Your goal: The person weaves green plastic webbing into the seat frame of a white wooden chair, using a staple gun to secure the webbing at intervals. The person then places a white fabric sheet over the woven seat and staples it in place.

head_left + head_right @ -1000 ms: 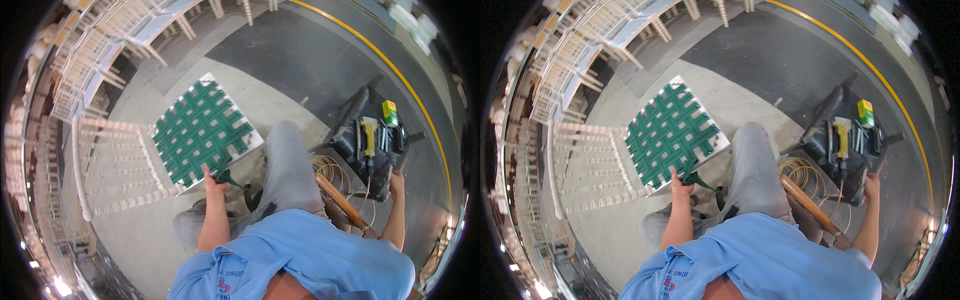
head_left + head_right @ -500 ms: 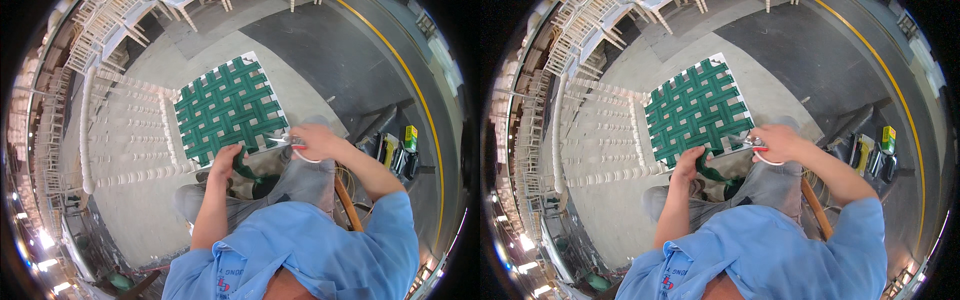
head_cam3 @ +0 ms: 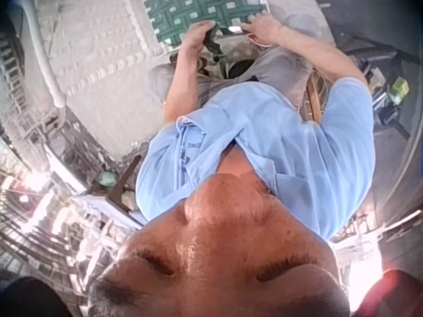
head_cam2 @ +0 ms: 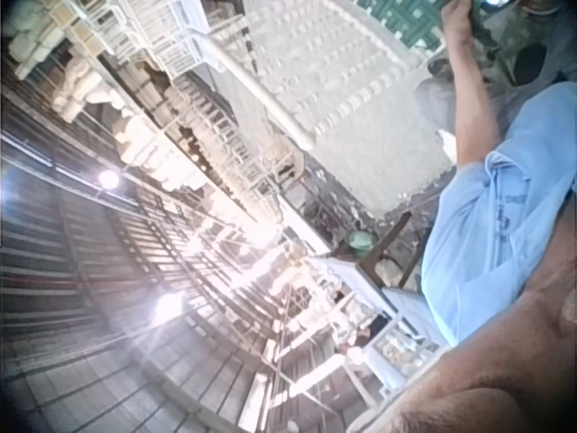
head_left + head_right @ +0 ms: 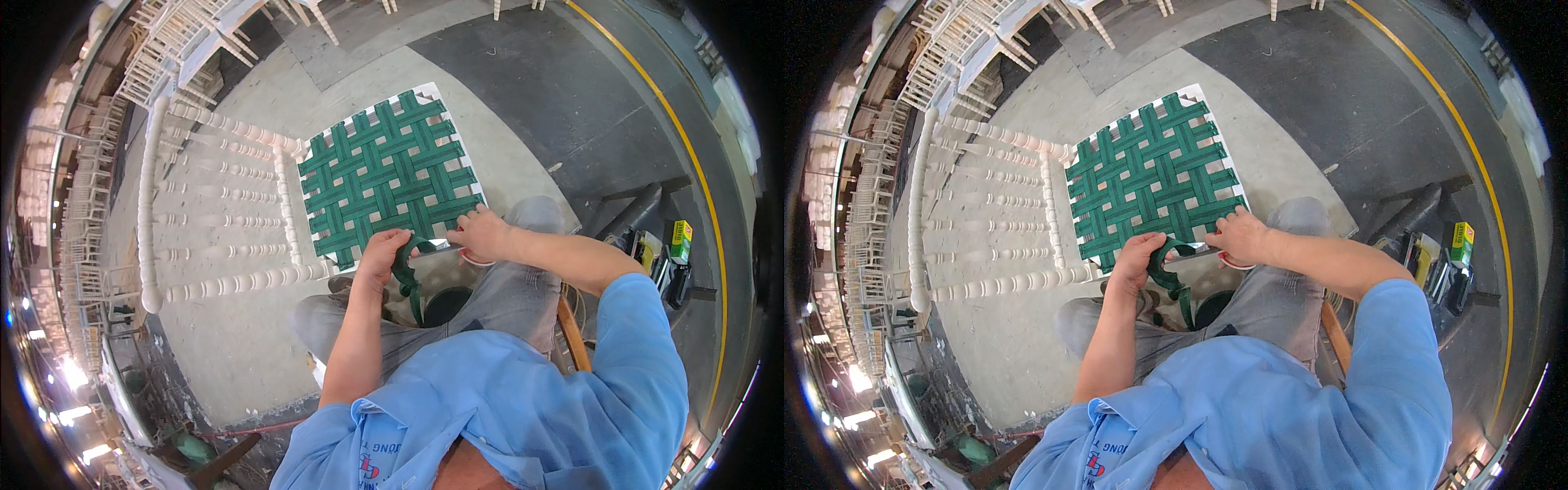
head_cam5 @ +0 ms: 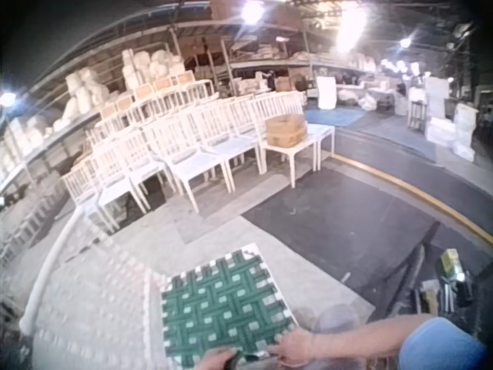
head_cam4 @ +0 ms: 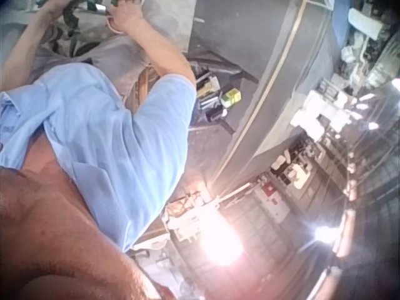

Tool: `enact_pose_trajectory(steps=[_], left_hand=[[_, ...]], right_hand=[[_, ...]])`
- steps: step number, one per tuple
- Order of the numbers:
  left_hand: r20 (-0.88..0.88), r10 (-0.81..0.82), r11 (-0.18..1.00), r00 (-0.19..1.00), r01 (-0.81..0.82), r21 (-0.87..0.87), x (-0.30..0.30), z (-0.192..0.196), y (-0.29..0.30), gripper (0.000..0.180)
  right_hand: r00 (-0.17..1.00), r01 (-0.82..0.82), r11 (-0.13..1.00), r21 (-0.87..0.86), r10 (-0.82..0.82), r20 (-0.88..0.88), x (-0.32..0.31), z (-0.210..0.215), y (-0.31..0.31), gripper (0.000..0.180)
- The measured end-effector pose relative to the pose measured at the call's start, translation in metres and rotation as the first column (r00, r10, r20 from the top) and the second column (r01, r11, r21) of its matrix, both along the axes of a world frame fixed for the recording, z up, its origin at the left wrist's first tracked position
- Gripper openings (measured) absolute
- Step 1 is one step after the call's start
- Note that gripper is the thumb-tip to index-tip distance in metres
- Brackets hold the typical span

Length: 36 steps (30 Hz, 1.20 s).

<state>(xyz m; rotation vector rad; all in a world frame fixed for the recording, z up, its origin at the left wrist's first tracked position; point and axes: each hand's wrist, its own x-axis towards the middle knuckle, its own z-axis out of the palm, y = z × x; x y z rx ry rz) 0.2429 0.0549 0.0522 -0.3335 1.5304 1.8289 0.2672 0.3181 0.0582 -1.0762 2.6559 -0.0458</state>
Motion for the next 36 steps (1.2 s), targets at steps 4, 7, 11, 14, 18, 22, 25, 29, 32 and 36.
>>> enact_pose_trajectory(steps=[4, 7, 11, 14, 18, 22, 25, 29, 32, 36], left_hand=[[-0.045, 0.024, 0.999, 0.999, -0.025, -0.029, 0.007, 0.006, -0.004, 0.019], [-0.094, 0.067, 0.997, 0.993, -0.063, 0.048, 0.002, 0.024, -0.003, 0.020], [-0.258, 0.164, 0.982, 0.952, -0.133, 0.134, -0.010, 0.065, -0.003, 0.017], [-0.298, 0.333, 0.941, 0.895, -0.334, 0.046, -0.006, 0.078, -0.004, 0.045], [-0.460, 0.270, 0.961, 0.846, -0.202, 0.191, 0.001, 0.092, 0.011, 0.036], [-0.574, 0.283, 0.953, 0.768, -0.160, 0.256, 0.003, 0.093, 0.042, 0.032], [-0.603, 0.262, 0.965, 0.754, -0.200, 0.169, 0.000, 0.099, 0.049, 0.029], [-0.774, 0.163, 0.974, 0.612, -0.224, 0.028, -0.010, 0.101, 0.033, 0.020], [-0.815, 0.126, 0.962, 0.566, -0.270, -0.039, -0.008, 0.100, 0.034, 0.019], [-0.811, 0.182, 0.919, 0.557, -0.389, -0.061, 0.021, 0.113, -0.014, 0.013]], right_hand=[[0.998, -0.064, 0.997, -0.043, 0.063, -0.019, -0.008, -0.006, -0.009, 0.046], [1.000, -0.025, 0.997, -0.072, 0.025, 0.003, -0.013, -0.011, -0.007, 0.040], [0.970, 0.229, 0.939, -0.255, -0.243, -0.021, -0.002, 0.026, 0.012, 0.043], [0.767, 0.609, 0.677, -0.413, -0.636, 0.088, 0.032, 0.058, 0.048, 0.047], [0.099, 0.887, -0.030, -0.461, -0.962, 0.253, 0.127, 0.076, 0.137, 0.051], [-0.437, 0.768, -0.465, -0.439, -0.883, 0.171, 0.261, 0.056, 0.212, 0.070], [-0.574, 0.759, -0.508, -0.407, -0.817, -0.051, 0.330, 0.029, 0.235, 0.049], [-0.593, 0.784, -0.569, -0.247, -0.804, -0.032, 0.347, 0.022, 0.254, 0.042], [-0.409, 0.906, -0.318, -0.279, -0.826, -0.387, 0.361, 0.022, 0.275, 0.041], [-0.251, 0.761, -0.187, -0.622, -0.968, -0.015, 0.224, 0.024, 0.236, 0.036]])
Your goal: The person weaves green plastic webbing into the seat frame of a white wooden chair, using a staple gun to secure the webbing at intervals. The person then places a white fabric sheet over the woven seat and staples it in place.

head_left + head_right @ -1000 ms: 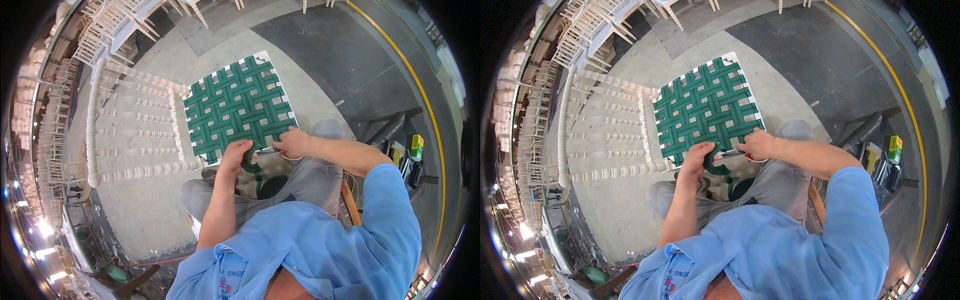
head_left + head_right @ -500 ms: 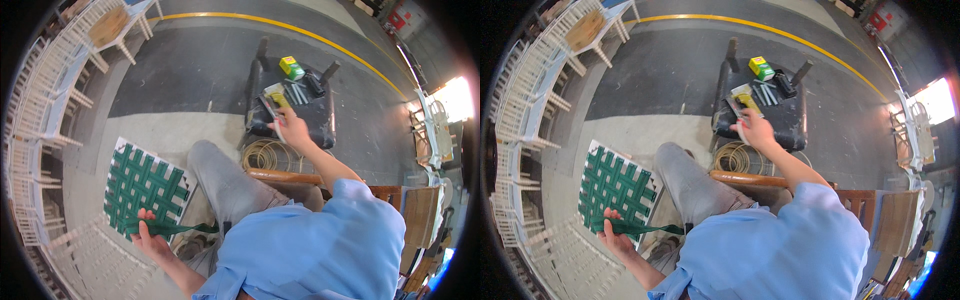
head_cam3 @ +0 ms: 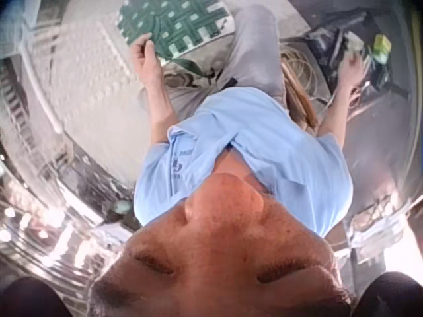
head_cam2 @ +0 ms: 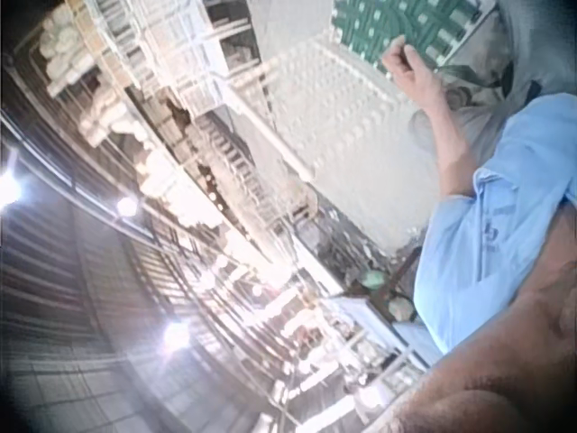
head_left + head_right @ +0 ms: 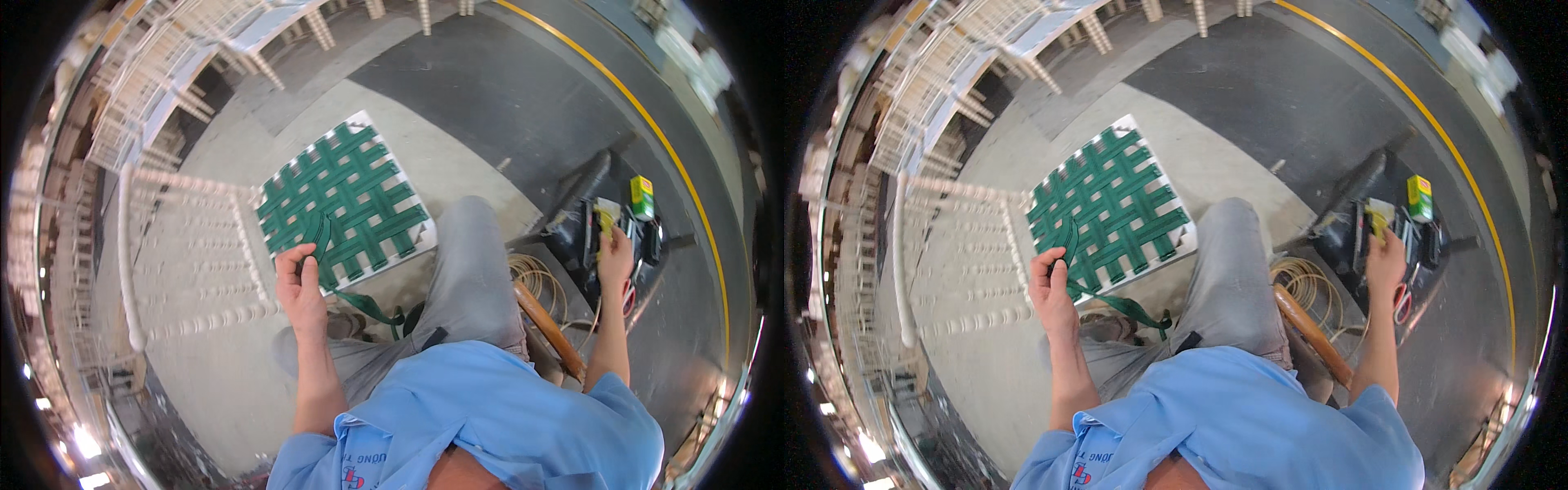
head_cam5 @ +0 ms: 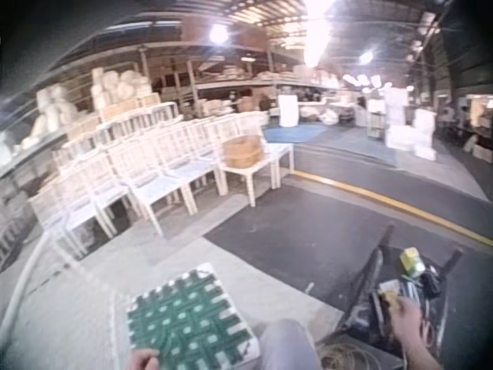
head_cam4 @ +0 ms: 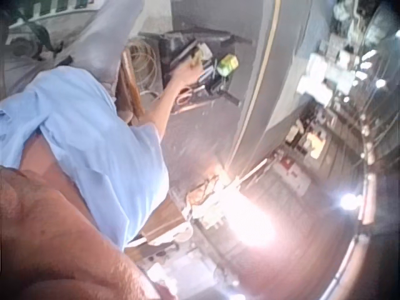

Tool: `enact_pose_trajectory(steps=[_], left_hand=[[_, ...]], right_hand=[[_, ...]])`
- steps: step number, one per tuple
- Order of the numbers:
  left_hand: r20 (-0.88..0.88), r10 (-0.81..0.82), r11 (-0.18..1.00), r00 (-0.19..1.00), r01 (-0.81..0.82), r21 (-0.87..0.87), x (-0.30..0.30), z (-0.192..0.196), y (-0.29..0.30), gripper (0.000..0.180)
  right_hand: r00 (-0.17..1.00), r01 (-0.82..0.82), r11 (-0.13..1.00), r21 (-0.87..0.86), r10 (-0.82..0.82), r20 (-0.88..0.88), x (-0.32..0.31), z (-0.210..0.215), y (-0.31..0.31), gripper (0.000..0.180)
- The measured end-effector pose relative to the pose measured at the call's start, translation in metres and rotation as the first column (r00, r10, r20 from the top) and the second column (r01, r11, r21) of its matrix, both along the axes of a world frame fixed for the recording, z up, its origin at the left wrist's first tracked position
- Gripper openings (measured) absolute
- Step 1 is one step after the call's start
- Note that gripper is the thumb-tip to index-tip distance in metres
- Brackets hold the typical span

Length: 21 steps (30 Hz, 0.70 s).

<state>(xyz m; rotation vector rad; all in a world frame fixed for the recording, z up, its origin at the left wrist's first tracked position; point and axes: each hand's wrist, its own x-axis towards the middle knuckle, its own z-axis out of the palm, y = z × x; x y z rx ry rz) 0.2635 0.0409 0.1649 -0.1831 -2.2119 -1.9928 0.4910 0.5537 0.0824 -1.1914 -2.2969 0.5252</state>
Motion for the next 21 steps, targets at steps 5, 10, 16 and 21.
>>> enact_pose_trajectory(steps=[5, 10, 16, 21], left_hand=[[-0.173, 0.203, 0.931, 0.964, -0.245, -0.271, 0.025, 0.026, -0.036, 0.025], [-0.305, 0.175, 0.935, 0.936, -0.255, -0.246, 0.019, 0.077, -0.035, 0.033], [-0.354, 0.375, 0.814, 0.857, -0.487, -0.318, 0.044, 0.092, -0.071, 0.025], [-0.352, 0.464, 0.778, 0.813, -0.564, -0.277, 0.045, 0.087, -0.057, 0.026]], right_hand=[[0.811, -0.575, 0.670, -0.471, 0.542, -0.220, -0.208, 0.005, -0.176, 0.040], [0.875, -0.376, 0.806, -0.457, 0.471, 0.113, -0.307, -0.076, -0.219, 0.067], [0.853, -0.323, 0.624, -0.712, 0.517, 0.067, -0.306, -0.115, -0.237, 0.067], [0.802, -0.319, 0.358, -0.878, 0.596, -0.049, -0.282, -0.088, -0.279, 0.059]])
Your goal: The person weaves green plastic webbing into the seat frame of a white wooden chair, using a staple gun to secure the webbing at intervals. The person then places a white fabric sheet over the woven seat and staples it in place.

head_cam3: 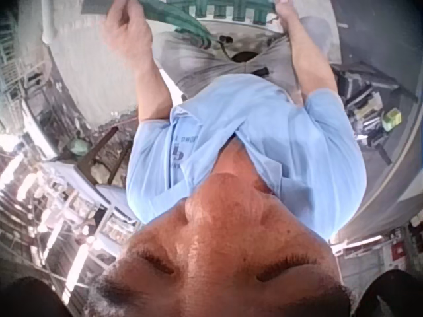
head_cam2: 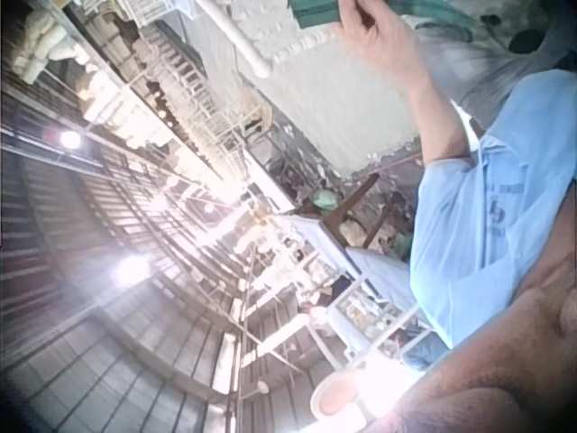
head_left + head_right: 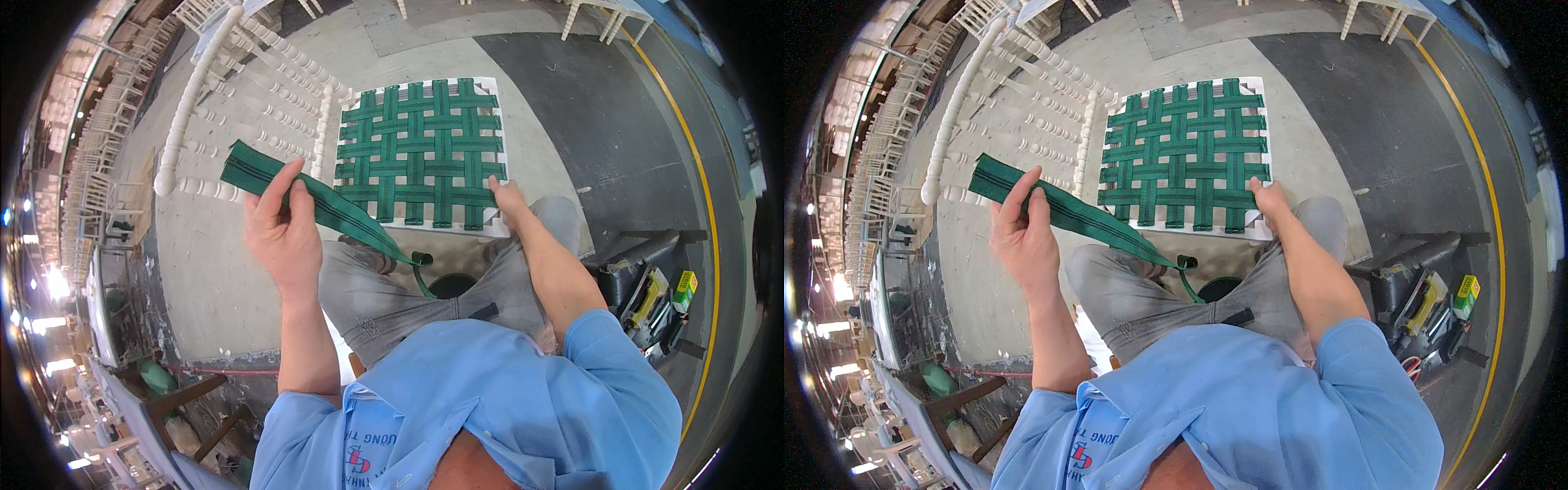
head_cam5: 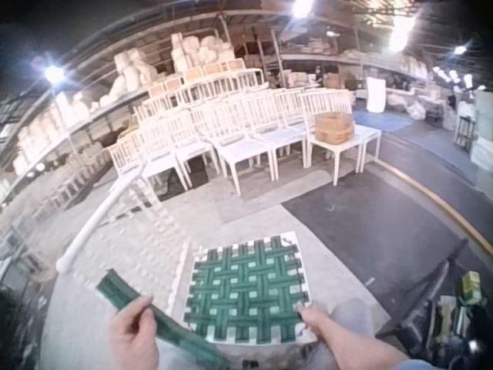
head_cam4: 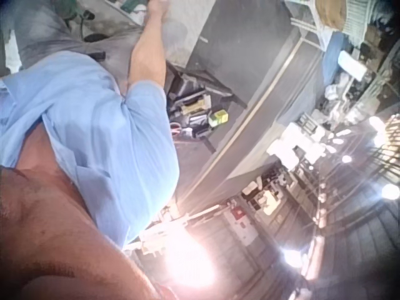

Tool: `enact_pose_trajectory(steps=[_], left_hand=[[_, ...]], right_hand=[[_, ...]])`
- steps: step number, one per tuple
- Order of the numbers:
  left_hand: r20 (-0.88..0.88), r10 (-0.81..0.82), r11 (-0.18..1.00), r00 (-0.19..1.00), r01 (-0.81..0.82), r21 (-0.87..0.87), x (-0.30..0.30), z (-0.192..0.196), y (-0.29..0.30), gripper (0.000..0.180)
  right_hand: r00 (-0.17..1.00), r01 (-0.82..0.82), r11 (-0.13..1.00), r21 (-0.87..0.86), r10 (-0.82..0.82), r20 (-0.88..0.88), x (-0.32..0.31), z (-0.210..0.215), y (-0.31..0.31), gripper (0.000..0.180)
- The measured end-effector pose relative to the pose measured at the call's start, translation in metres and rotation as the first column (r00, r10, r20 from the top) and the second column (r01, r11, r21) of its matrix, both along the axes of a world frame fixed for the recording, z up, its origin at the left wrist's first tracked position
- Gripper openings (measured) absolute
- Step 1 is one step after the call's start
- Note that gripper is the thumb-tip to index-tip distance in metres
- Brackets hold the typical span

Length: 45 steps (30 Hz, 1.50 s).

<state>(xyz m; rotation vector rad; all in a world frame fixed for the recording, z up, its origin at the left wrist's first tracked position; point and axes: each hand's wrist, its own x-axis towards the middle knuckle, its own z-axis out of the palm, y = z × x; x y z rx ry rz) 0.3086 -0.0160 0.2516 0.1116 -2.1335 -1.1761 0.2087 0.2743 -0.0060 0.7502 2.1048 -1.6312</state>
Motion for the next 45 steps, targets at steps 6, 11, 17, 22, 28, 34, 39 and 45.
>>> enact_pose_trajectory(steps=[6, 11, 17, 22, 28, 34, 39, 45], left_hand=[[0.004, -0.069, 0.933, 0.998, 0.066, -0.353, -0.013, 0.033, 0.050, 0.024], [0.196, -0.192, 0.787, 0.962, 0.270, -0.555, -0.013, 0.088, 0.066, 0.046], [0.415, -0.140, 0.677, 0.899, 0.393, -0.623, 0.003, 0.102, 0.067, 0.046], [0.511, 0.088, 0.591, 0.855, 0.368, -0.718, -0.019, 0.091, 0.031, 0.022], [0.614, -0.295, 0.669, 0.732, 0.617, -0.415, -0.068, 0.028, -0.001, 0.013], [0.619, -0.680, 0.733, 0.393, 0.372, 0.569, -0.152, -0.078, 0.014, 0.018], [0.773, -0.453, 0.890, 0.443, 0.265, 0.370, -0.201, -0.169, 0.044, 0.018], [0.775, -0.078, 0.906, 0.628, 0.369, -0.207, -0.227, -0.236, 0.052, 0.029]], right_hand=[[0.976, -0.218, 0.949, -0.226, 0.217, -0.031, 0.002, 0.040, 0.034, 0.068], [0.700, -0.207, 0.957, 0.201, 0.289, -0.654, 0.000, 0.080, 0.012, 0.080], [0.475, -0.642, 0.763, -0.077, 0.316, -0.821, 0.091, 0.181, -0.099, 0.075], [0.680, -0.678, 0.688, -0.258, 0.454, -0.575, 0.101, 0.172, -0.070, 0.045], [0.805, -0.593, 0.656, -0.466, 0.465, -0.369, 0.103, 0.134, 0.013, 0.022], [0.895, -0.431, 0.794, -0.429, 0.318, -0.312, 0.072, 0.098, 0.067, 0.013], [0.933, -0.327, 0.905, -0.272, 0.265, -0.242, 0.025, 0.072, 0.079, 0.023], [0.826, -0.312, 0.820, 0.480, 0.484, -0.289, -0.027, 0.036, 0.062, 0.032]])
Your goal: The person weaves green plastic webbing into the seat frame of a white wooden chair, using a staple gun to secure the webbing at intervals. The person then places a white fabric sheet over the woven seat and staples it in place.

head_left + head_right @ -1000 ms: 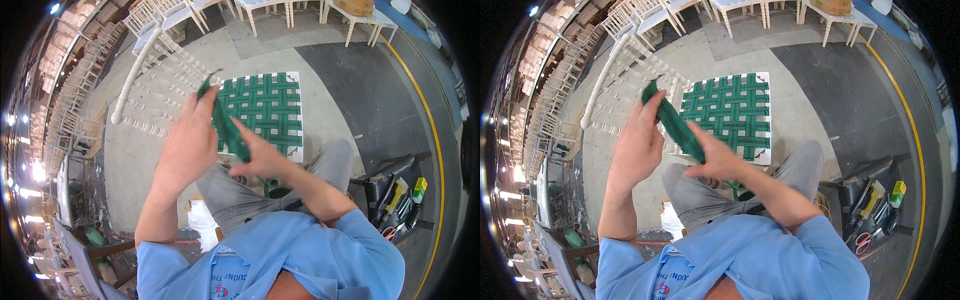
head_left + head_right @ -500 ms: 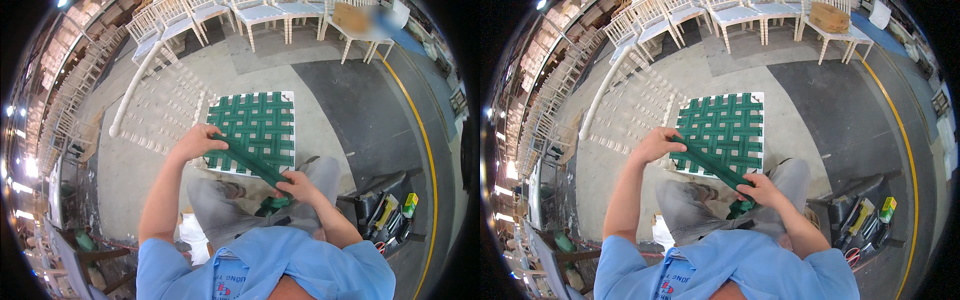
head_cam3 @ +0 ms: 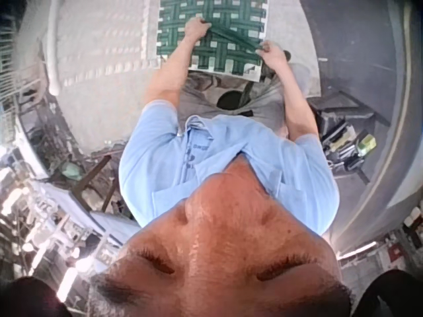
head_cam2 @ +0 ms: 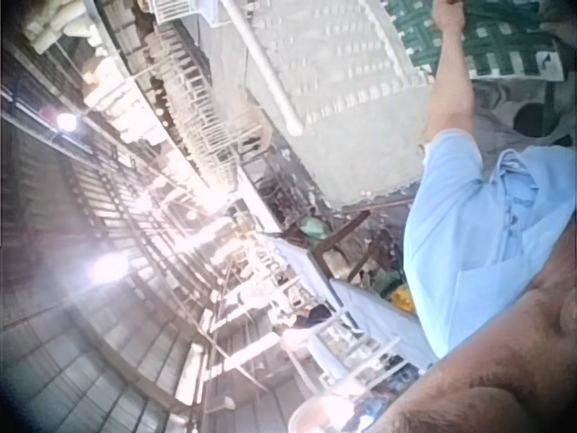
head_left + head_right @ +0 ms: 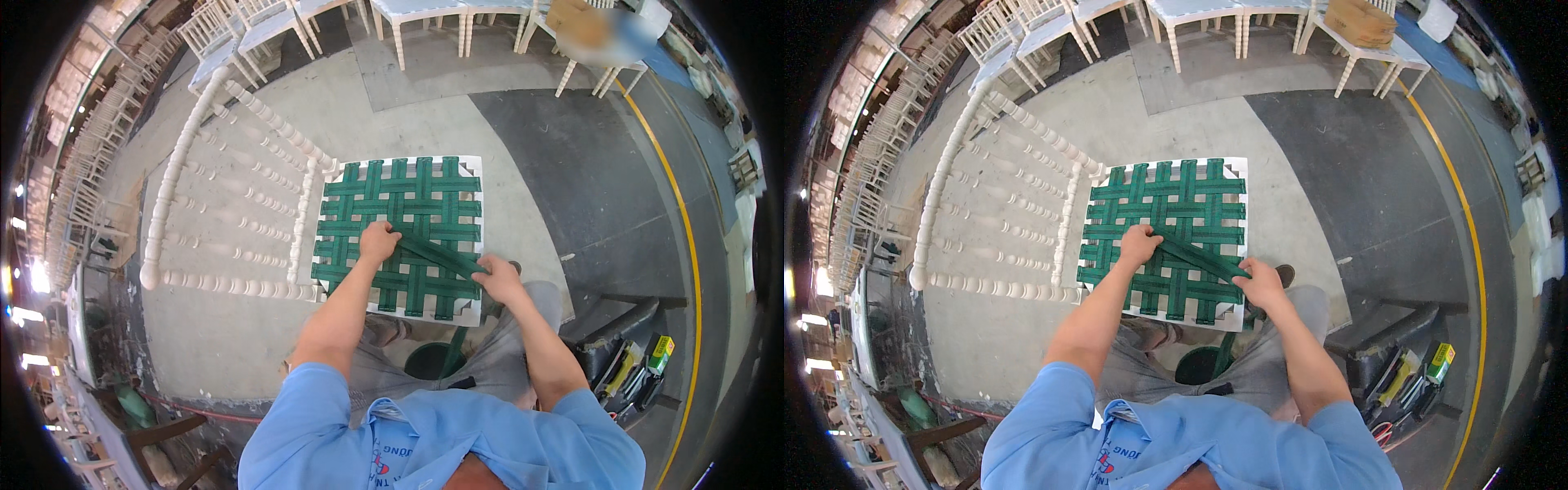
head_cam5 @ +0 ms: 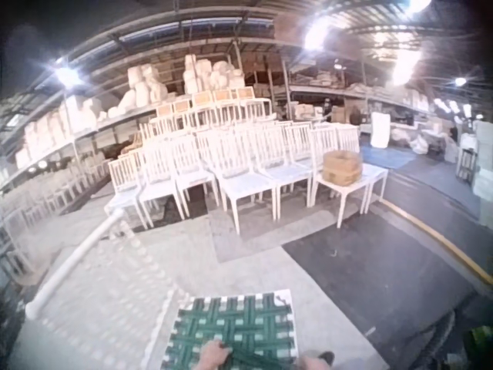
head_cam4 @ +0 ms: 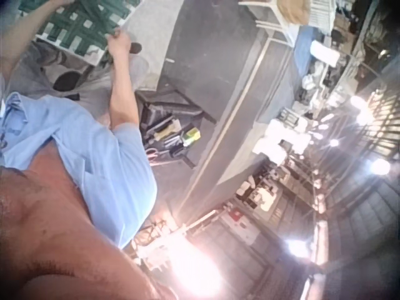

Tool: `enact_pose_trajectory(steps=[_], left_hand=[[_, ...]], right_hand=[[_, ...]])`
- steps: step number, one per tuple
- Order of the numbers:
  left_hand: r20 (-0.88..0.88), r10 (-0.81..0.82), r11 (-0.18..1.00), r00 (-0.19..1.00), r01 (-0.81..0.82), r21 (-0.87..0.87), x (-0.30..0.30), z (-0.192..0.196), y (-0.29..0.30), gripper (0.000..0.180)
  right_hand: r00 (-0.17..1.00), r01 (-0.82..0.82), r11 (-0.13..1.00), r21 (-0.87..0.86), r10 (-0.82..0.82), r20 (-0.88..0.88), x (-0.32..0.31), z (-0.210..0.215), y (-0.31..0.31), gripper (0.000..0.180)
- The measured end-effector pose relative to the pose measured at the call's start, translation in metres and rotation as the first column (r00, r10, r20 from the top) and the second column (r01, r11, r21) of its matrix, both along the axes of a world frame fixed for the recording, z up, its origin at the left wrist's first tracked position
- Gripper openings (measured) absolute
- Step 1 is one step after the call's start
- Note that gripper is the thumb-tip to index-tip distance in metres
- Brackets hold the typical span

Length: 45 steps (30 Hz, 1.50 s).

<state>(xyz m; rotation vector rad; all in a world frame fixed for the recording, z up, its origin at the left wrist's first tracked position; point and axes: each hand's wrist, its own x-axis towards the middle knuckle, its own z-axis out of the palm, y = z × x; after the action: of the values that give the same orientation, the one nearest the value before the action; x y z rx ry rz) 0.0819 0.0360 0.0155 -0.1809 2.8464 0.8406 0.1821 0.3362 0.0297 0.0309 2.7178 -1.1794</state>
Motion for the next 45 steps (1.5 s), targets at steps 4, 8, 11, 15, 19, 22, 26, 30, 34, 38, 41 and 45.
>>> enact_pose_trajectory(steps=[4, 8, 11, 15, 19, 22, 26, 30, 34, 38, 41, 45], left_hand=[[0.086, 0.031, 0.998, 0.996, -0.035, 0.050, 0.007, -0.014, 0.004, 0.033], [0.046, 0.039, 0.995, 0.998, -0.043, 0.085, 0.010, -0.014, 0.003, 0.033], [0.032, 0.015, 0.985, 0.999, -0.020, 0.169, 0.011, -0.018, -0.012, 0.032], [0.198, 0.054, 0.883, 0.979, -0.140, 0.448, -0.022, -0.004, -0.017, 0.028], [0.404, -0.033, 0.987, 0.914, -0.033, 0.154, -0.049, 0.011, -0.029, 0.033], [0.618, -0.107, 0.991, 0.779, 0.131, 0.008, -0.078, 0.017, -0.011, 0.034], [0.770, -0.034, 0.999, 0.637, -0.001, 0.045, -0.088, 0.000, -0.034, 0.034], [0.743, -0.031, 0.978, 0.669, -0.131, 0.160, -0.092, -0.005, -0.017, 0.033], [0.725, 0.013, 0.991, 0.689, -0.108, 0.084, -0.089, -0.013, -0.025, 0.029], [0.702, 0.027, 0.999, 0.712, -0.046, 0.007, -0.090, -0.012, -0.016, 0.018], [0.656, 0.076, 0.997, 0.751, -0.066, -0.040, -0.087, -0.012, -0.016, 0.023], [0.598, 0.126, 0.992, 0.792, -0.091, -0.089, -0.080, -0.008, -0.016, 0.031]], right_hand=[[0.973, -0.026, 0.998, 0.057, 0.038, -0.229, -0.015, 0.003, -0.043, 0.033], [0.922, 0.147, 0.800, -0.582, 0.103, 0.374, -0.036, 0.001, -0.125, 0.030], [0.685, 0.482, 0.589, -0.649, 0.209, 0.698, -0.055, -0.001, -0.166, 0.021], [0.565, 0.712, 0.214, -0.669, 0.392, 0.726, -0.087, -0.032, -0.173, 0.022], [0.494, 0.869, -0.182, -0.460, 0.374, 0.785, -0.101, -0.040, -0.195, 0.037], [0.435, 0.896, -0.304, -0.323, 0.457, 0.775, -0.114, -0.047, -0.189, 0.051], [0.404, 0.915, -0.248, -0.319, 0.584, 0.704, -0.105, -0.046, -0.199, 0.066], [0.458, 0.887, -0.260, -0.382, 0.604, 0.652, -0.112, -0.058, -0.181, 0.070], [0.448, 0.889, -0.238, -0.391, 0.627, 0.637, -0.109, -0.054, -0.191, 0.070], [0.447, 0.894, -0.277, -0.353, 0.609, 0.655, -0.110, -0.054, -0.188, 0.066], [0.464, 0.884, -0.266, -0.385, 0.598, 0.653, -0.109, -0.054, -0.190, 0.060], [0.489, 0.871, -0.310, -0.382, 0.626, 0.607, -0.107, -0.056, -0.195, 0.054]])
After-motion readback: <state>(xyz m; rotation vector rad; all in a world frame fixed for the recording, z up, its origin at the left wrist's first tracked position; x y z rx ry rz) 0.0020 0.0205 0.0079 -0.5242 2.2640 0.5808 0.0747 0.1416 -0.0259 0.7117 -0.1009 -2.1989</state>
